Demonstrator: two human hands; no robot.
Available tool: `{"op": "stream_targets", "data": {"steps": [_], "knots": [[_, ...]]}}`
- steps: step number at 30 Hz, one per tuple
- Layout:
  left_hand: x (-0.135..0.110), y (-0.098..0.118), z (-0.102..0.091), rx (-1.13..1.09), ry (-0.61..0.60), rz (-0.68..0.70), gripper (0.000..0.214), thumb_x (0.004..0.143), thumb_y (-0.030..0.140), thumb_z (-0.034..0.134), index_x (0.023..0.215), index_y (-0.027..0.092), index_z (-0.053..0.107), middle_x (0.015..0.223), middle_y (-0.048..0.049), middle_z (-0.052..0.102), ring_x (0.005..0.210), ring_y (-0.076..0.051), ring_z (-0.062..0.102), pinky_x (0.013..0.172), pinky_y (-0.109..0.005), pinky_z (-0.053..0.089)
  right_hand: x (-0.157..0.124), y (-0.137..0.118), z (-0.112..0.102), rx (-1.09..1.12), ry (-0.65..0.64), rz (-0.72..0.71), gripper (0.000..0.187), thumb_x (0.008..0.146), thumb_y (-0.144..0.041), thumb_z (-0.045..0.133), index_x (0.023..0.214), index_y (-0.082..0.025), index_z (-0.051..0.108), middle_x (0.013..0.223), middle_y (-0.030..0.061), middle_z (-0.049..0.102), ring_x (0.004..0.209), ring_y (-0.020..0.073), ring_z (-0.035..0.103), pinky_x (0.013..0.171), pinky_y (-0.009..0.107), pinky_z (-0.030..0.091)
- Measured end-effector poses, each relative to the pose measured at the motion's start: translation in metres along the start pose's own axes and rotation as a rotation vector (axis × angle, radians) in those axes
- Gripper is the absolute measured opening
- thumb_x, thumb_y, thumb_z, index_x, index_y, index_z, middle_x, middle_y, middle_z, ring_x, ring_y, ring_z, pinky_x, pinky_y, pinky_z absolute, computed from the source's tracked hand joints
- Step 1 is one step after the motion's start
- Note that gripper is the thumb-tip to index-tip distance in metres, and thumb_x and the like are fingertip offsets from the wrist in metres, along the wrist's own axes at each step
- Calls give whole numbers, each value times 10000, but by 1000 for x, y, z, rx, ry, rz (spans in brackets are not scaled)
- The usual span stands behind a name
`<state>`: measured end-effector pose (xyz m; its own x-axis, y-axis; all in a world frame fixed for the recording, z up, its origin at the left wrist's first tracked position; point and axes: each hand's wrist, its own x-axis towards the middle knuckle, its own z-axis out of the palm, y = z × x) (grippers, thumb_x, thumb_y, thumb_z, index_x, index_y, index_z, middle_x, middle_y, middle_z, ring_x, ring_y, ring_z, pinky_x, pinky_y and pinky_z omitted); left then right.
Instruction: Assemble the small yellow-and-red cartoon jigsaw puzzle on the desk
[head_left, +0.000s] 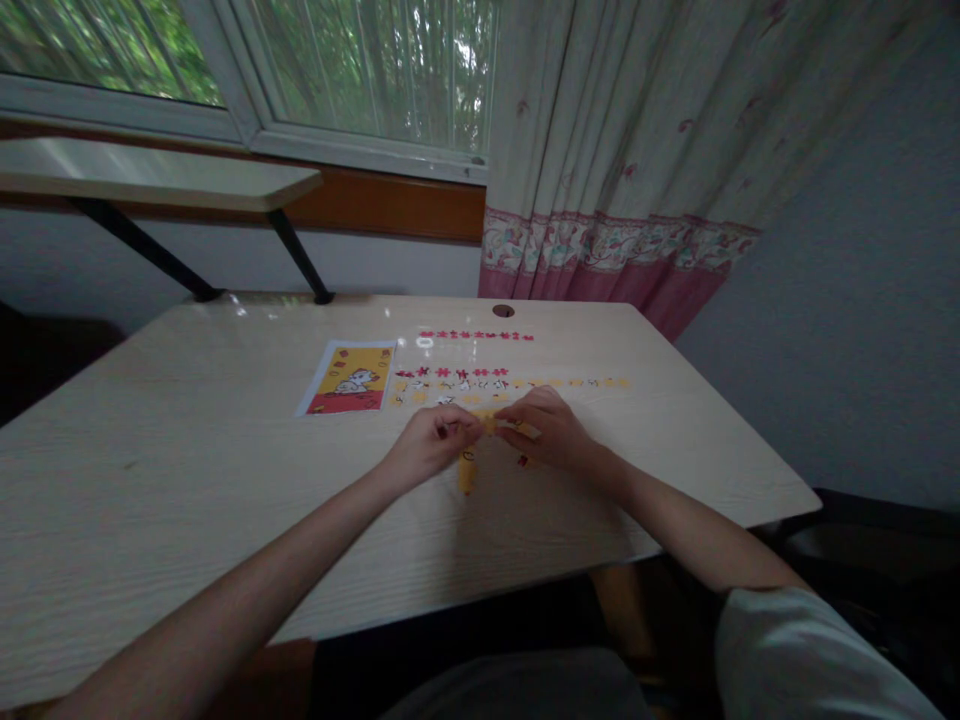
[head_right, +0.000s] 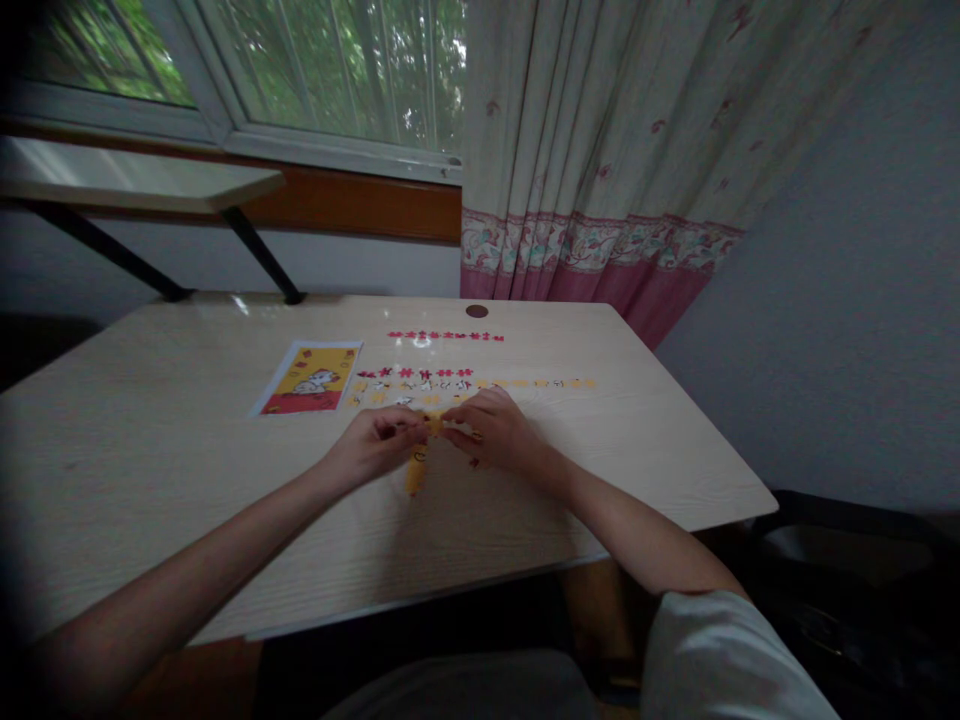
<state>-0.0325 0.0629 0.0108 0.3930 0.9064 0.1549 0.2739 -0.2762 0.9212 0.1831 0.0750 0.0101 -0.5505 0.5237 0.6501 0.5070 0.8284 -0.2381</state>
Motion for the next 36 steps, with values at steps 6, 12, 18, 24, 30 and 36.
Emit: {"op": "stream_targets", "data": {"steps": [6,12,18,24,30,36], "knots": [[1,2,-6,115,-13,71,268,836,374,520,789,161,677,767,-57,661,678,-147,588,609,-277,467,3,1,-10,-44,-15,21,186,879,-383,556,867,-217,641,713,12,666,697,143,578,718,297,375],[1,-5,-30,643,-71,270,281,838,400,573,1016,202,664,975,-85,622,945,-236,564,847,-401,453,0,8,-22,-142,70,78,177,869,-393,562,870,-239,649,743,14,675,711,156,589,749,325,380],[0,-16,-39,828,-166,320,470,810,514,591,1173,214,593,1058,-103,564,973,-255,533,838,-399,460,-5,12,-22,-106,42,124,199,859,-413,576,878,-230,652,770,27,672,748,168,594,773,340,370],[-1,-12,-37,920,-180,307,489,807,552,575,1148,202,605,1080,-111,557,974,-264,538,830,-398,463,-7,13,-27,-11,-72,120,208,848,-400,586,831,-204,655,707,19,657,705,150,593,733,310,376],[-1,-10,-37,925,-182,287,487,796,531,599,1137,184,615,1080,-121,564,975,-279,541,824,-406,464,-36,20,-34,42,-240,95,206,828,-399,589,830,-203,653,732,14,667,715,151,602,720,306,403],[-1,-12,-37,880,-165,296,472,791,538,598,1123,201,619,1059,-104,575,967,-272,538,831,-407,458,-57,9,-32,94,-281,58,216,823,-417,614,824,-202,641,701,13,654,682,142,588,722,320,400]]}}
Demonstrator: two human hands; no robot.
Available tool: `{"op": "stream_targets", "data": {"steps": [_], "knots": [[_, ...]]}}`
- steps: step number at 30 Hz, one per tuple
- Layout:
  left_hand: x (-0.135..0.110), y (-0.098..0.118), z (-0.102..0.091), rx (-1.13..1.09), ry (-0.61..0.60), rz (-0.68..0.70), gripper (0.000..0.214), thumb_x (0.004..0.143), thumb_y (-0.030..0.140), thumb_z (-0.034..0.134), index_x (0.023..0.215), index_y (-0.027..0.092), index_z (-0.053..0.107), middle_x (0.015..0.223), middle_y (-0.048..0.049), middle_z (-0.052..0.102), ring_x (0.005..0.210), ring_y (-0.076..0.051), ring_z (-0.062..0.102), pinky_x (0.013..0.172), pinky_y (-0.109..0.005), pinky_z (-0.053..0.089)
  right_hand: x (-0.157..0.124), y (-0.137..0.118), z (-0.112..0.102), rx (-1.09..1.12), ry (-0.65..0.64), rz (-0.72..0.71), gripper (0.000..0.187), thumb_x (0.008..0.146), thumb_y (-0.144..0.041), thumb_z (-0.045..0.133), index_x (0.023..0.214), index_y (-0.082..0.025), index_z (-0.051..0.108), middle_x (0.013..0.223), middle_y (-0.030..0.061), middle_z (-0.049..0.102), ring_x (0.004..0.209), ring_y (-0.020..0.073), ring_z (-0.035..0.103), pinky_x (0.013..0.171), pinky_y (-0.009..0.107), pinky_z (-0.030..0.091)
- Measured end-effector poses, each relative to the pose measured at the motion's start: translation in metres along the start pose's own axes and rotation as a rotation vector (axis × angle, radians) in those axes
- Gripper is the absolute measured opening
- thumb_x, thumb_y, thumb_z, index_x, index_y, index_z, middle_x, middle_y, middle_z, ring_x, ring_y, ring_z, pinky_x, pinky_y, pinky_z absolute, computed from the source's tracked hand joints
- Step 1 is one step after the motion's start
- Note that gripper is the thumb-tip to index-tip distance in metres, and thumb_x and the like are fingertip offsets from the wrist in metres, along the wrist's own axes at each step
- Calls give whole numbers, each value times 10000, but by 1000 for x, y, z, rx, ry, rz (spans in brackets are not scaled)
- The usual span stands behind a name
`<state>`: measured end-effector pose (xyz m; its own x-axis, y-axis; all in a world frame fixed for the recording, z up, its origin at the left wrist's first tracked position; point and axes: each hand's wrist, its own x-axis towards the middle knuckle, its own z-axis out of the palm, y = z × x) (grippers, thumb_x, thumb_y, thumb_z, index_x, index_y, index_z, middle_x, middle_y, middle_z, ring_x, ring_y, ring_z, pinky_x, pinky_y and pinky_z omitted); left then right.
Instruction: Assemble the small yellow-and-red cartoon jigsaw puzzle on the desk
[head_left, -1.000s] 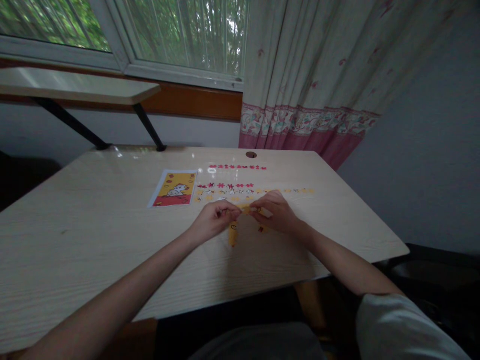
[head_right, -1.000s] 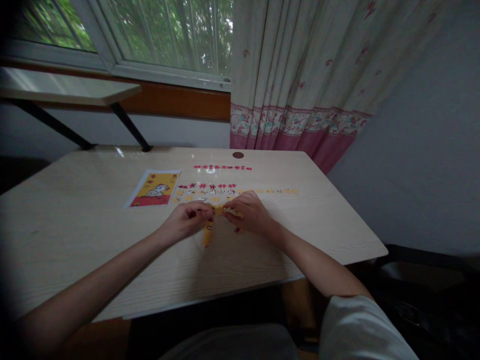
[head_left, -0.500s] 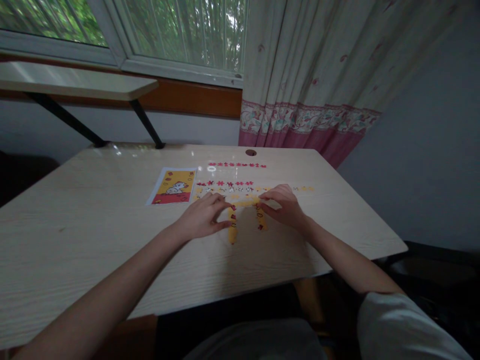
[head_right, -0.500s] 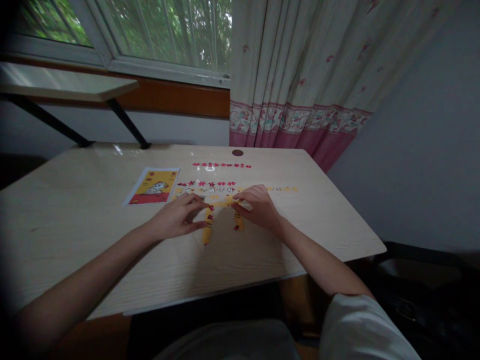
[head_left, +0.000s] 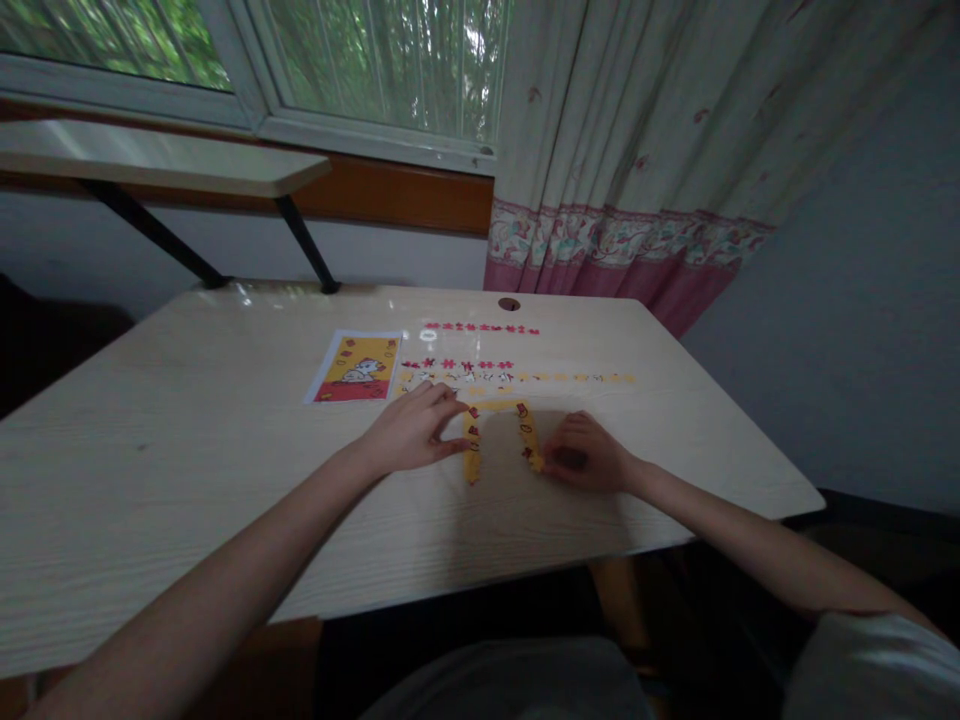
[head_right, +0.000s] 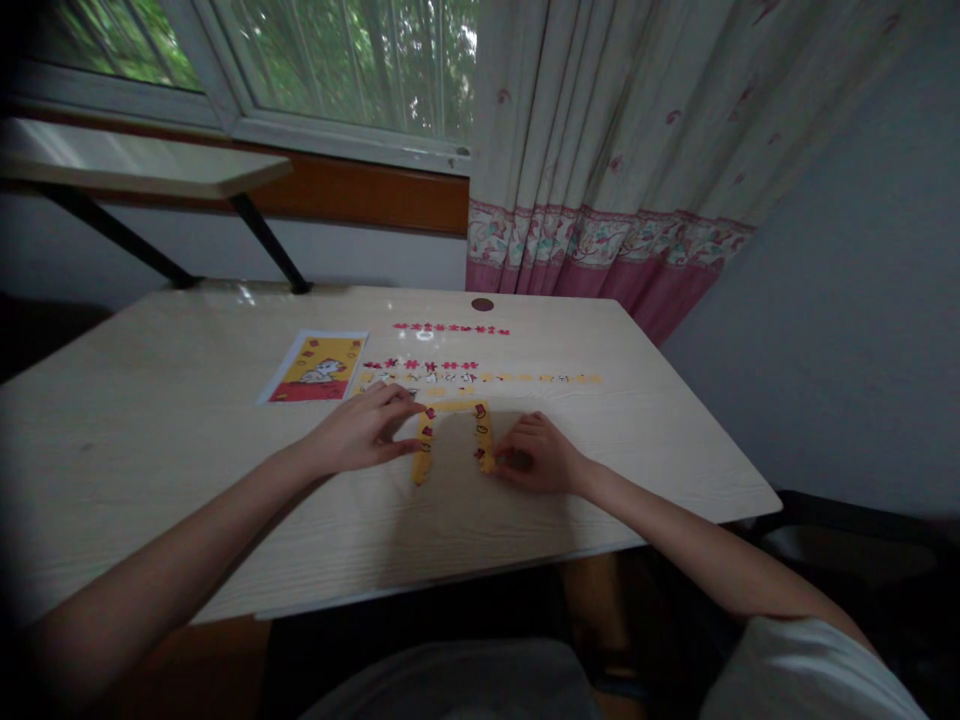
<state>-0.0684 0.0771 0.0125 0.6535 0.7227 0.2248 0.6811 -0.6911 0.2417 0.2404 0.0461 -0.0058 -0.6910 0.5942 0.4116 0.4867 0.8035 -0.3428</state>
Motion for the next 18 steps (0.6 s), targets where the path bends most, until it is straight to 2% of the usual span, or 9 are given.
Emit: {"op": "stream_targets", "data": {"steps": [12,18], "knots": [[1,1,-2,39,-27,0,494,802,541,582,1149,190,609,1063,-111,572,974,-277,538,830,-405,454,1,-5,-1,-73,-10,-22,213,819,-402,618,879,-200,653,765,29,651,743,162,580,743,336,402],[1,2,-2,47,-29,6,489,814,542,564,1148,188,607,1056,-114,577,961,-274,539,823,-402,458,-1,-5,-1,-91,-21,-134,204,849,-367,598,975,-223,669,869,47,675,795,161,588,754,326,416]]}}
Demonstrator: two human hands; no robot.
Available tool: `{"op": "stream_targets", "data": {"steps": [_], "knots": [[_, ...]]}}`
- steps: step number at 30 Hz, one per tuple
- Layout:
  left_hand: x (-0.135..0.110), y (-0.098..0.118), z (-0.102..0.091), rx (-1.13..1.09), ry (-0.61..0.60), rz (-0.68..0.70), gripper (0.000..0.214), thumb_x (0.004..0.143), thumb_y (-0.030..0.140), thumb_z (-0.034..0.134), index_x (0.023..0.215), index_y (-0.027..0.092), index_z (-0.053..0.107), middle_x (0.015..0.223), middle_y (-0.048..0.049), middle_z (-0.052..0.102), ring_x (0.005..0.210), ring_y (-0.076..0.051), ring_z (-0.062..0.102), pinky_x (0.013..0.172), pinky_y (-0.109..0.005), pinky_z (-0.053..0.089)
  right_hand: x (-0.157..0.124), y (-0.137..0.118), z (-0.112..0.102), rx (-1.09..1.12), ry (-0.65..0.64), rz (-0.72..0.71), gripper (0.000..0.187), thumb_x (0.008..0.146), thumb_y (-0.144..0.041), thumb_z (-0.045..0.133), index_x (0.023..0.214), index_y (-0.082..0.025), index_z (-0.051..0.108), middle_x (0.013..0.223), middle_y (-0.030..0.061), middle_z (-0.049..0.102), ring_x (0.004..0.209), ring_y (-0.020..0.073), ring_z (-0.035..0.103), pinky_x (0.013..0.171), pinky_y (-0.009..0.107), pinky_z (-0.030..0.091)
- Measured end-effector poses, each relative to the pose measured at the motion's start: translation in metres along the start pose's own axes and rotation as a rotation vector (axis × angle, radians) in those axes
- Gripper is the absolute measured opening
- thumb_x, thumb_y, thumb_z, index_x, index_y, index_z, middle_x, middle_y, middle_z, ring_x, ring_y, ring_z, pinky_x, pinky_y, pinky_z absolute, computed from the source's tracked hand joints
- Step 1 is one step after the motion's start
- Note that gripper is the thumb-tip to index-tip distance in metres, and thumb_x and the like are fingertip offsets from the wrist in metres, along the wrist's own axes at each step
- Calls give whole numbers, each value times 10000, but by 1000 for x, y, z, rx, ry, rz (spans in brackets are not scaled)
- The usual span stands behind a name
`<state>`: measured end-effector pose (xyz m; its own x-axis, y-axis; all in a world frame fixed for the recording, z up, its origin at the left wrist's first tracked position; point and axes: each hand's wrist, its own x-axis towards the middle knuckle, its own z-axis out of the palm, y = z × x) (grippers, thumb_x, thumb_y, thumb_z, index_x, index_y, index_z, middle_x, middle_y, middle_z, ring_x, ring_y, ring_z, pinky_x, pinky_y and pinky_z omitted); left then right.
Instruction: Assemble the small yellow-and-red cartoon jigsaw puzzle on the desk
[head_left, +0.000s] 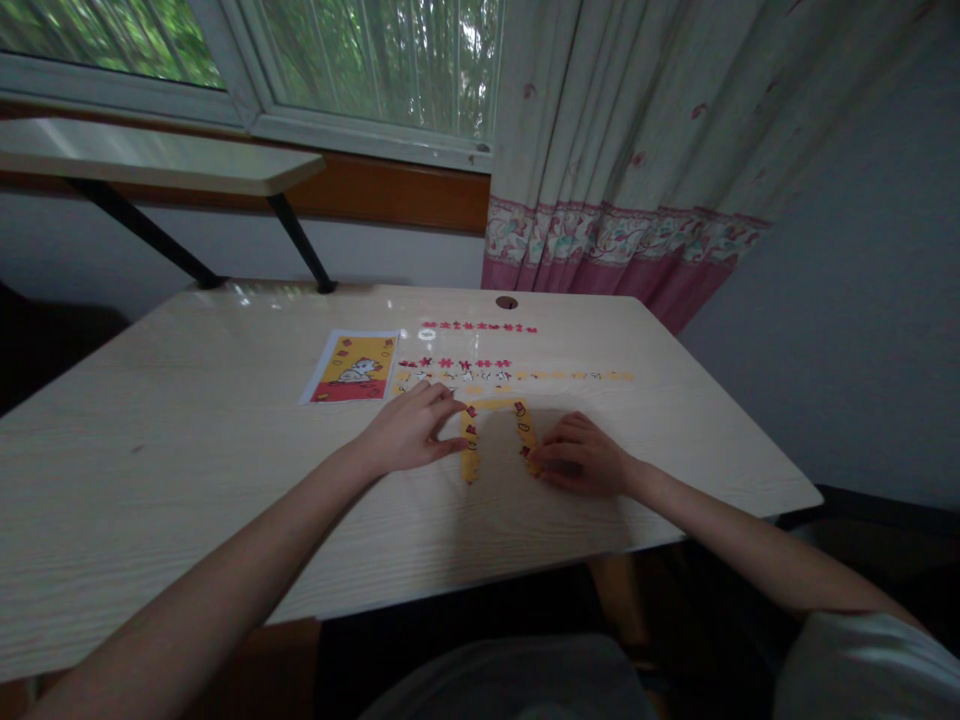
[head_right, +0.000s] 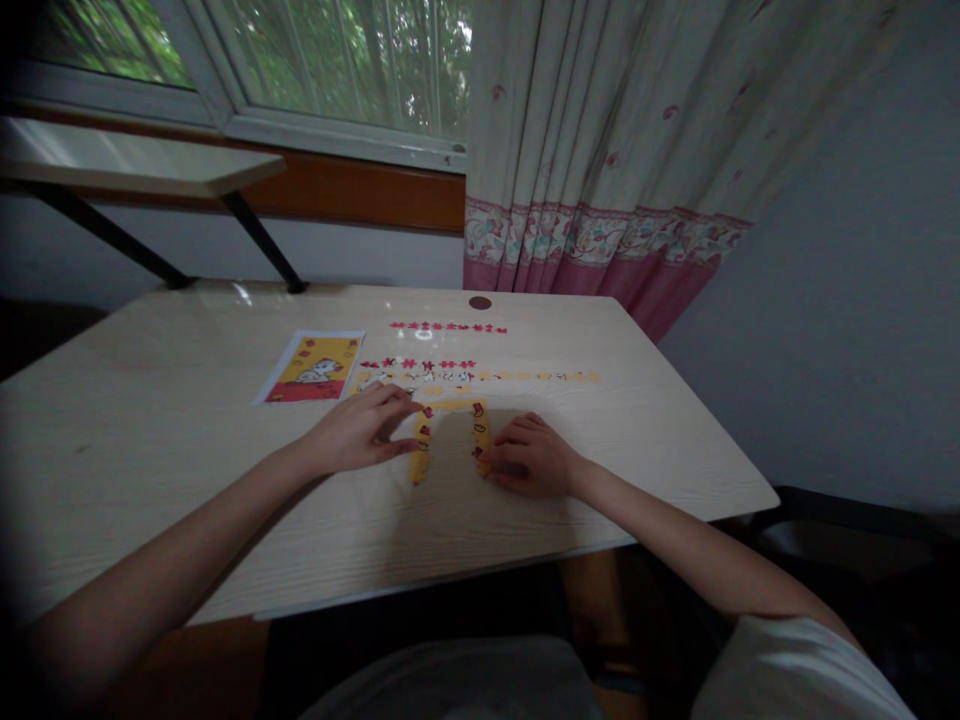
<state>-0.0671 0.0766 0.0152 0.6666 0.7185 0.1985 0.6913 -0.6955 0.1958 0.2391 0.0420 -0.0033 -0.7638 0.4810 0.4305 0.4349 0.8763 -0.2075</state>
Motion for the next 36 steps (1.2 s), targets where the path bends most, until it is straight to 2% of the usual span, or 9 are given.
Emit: {"op": "stream_targets", "data": {"steps": [13,23,26,30,36], "knots": [[-1,-1,-1,-6,-20,10,504,825,549,551,1160,175,592,1064,-117,568,982,-267,539,835,-400,466,2,-2,0,-43,3,-22,189,900,-326,531,946,-214,676,857,31,684,791,149,575,769,305,412],[-1,-1,0,-1,-18,1,517,827,564,537,1162,175,594,1067,-112,569,977,-265,537,840,-404,462,7,-4,-5,-43,-100,-15,212,912,-344,518,925,-213,685,935,30,704,849,167,573,797,320,398],[-1,-2,2,-17,1,11,507,823,563,544,1157,186,596,1064,-107,573,971,-264,537,830,-402,462,12,2,-7,30,-121,-2,217,903,-370,529,926,-216,680,964,43,689,884,168,584,821,322,406],[-2,-3,1,-36,15,18,507,820,550,554,1172,186,588,1063,-108,576,965,-266,539,829,-409,458,27,20,-11,101,-73,-13,236,910,-378,514,939,-200,666,928,62,676,853,161,588,792,308,428],[-1,2,-4,-55,-10,63,479,810,531,575,1129,175,611,1067,-107,581,993,-265,525,866,-410,439,48,37,-7,67,-85,54,243,903,-389,504,945,-199,650,911,54,678,869,173,592,821,339,407]]}}
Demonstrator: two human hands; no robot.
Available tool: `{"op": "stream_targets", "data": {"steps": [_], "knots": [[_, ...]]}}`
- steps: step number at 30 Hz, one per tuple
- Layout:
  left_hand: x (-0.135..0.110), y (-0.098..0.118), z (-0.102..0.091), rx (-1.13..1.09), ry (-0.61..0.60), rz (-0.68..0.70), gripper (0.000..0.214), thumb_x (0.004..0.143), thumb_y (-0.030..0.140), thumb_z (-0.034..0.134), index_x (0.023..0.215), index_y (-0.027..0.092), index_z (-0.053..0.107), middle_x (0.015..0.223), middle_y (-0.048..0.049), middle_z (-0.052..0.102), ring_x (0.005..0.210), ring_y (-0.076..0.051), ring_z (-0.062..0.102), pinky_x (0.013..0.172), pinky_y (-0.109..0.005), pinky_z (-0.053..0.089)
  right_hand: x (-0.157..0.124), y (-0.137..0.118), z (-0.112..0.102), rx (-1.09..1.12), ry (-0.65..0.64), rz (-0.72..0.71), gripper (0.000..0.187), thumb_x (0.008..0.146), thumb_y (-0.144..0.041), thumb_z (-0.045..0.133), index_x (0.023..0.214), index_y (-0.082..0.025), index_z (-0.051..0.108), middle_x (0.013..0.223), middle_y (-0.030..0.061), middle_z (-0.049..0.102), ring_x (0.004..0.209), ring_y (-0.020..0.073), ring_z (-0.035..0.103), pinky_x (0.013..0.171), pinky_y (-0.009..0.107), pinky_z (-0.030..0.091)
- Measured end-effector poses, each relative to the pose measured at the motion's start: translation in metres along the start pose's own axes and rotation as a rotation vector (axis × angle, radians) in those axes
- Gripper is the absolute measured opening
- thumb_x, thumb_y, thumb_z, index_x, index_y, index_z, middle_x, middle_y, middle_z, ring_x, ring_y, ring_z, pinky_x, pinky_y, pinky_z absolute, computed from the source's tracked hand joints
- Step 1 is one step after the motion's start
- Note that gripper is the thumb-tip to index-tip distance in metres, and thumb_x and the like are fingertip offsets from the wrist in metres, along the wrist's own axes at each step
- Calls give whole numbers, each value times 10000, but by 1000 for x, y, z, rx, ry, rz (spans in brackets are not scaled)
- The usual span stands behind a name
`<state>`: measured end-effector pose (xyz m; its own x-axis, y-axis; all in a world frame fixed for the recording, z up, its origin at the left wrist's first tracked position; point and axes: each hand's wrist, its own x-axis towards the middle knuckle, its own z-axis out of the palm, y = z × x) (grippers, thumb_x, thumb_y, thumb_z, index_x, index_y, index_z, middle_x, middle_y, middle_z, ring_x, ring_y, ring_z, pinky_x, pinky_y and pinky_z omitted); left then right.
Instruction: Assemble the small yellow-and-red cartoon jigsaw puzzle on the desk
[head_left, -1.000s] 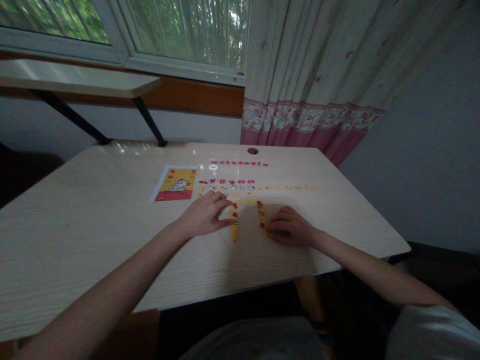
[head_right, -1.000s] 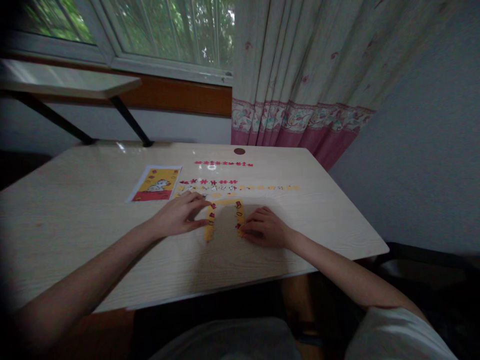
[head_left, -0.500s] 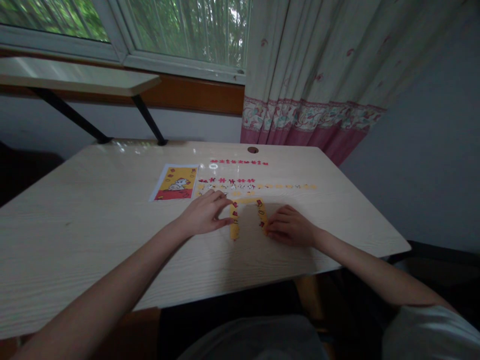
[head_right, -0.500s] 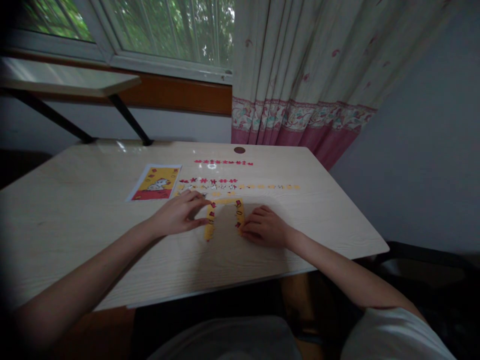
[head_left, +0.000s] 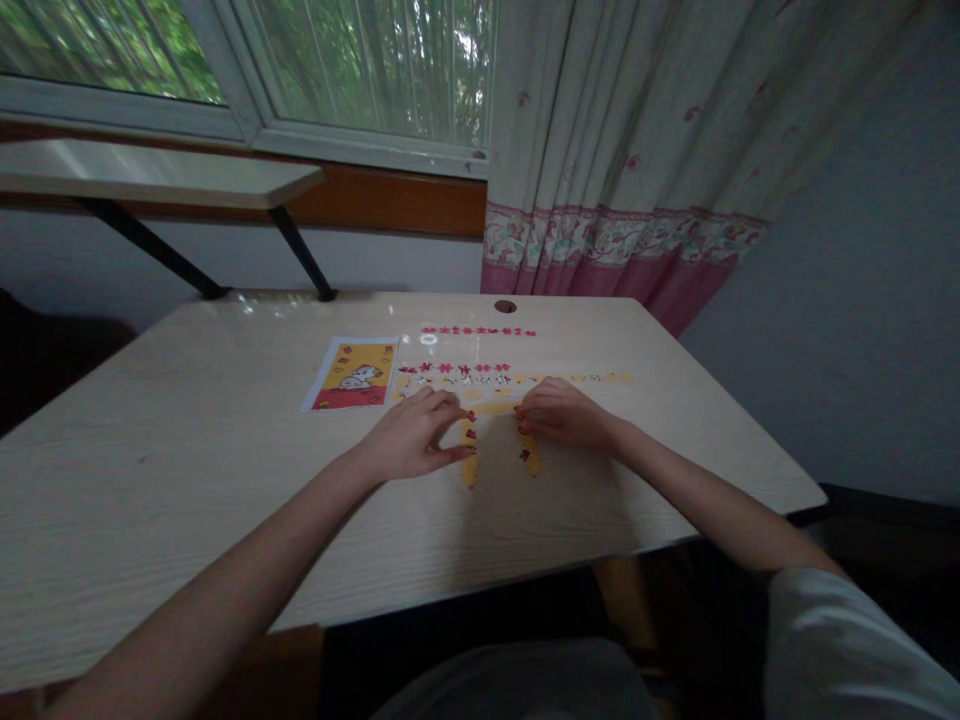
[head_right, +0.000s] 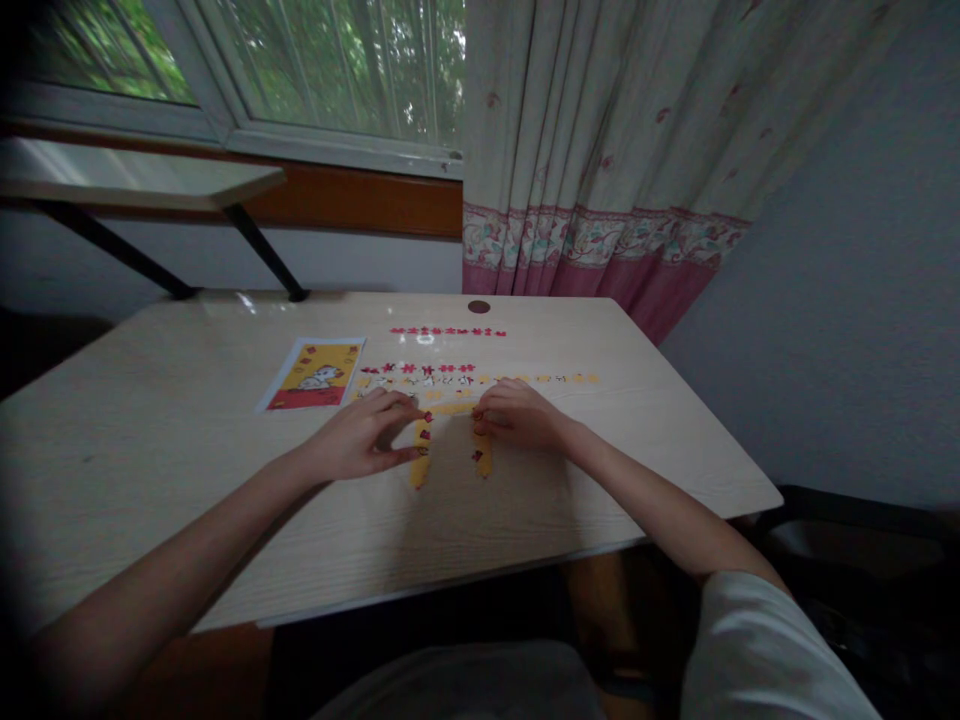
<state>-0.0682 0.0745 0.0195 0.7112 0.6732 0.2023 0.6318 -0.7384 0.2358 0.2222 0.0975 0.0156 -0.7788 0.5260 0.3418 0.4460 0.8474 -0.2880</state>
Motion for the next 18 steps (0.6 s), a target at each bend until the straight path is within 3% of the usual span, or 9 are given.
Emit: {"op": "stream_targets", "data": {"steps": [2,9,18], "knots": [[0,2,-2,-3,-23,17,472,808,521,583,1127,175,613,1080,-104,585,1000,-263,521,876,-408,432,0,-1,2,-14,-14,17,279,868,-428,546,992,-197,644,978,69,669,916,191,586,839,352,401],[-1,4,-3,54,-74,20,571,783,578,585,1186,174,578,1148,-114,571,1036,-274,504,901,-405,412,-11,-9,3,-32,-93,66,669,756,-569,629,1283,-181,495,1256,128,546,1150,263,483,959,420,346],[-1,3,-1,74,-68,15,609,782,602,570,1192,152,578,1149,-120,584,1004,-277,514,863,-401,425,-10,-14,4,-24,-172,102,722,754,-578,622,1328,-173,454,1277,133,528,1145,267,458,964,434,341]]}}
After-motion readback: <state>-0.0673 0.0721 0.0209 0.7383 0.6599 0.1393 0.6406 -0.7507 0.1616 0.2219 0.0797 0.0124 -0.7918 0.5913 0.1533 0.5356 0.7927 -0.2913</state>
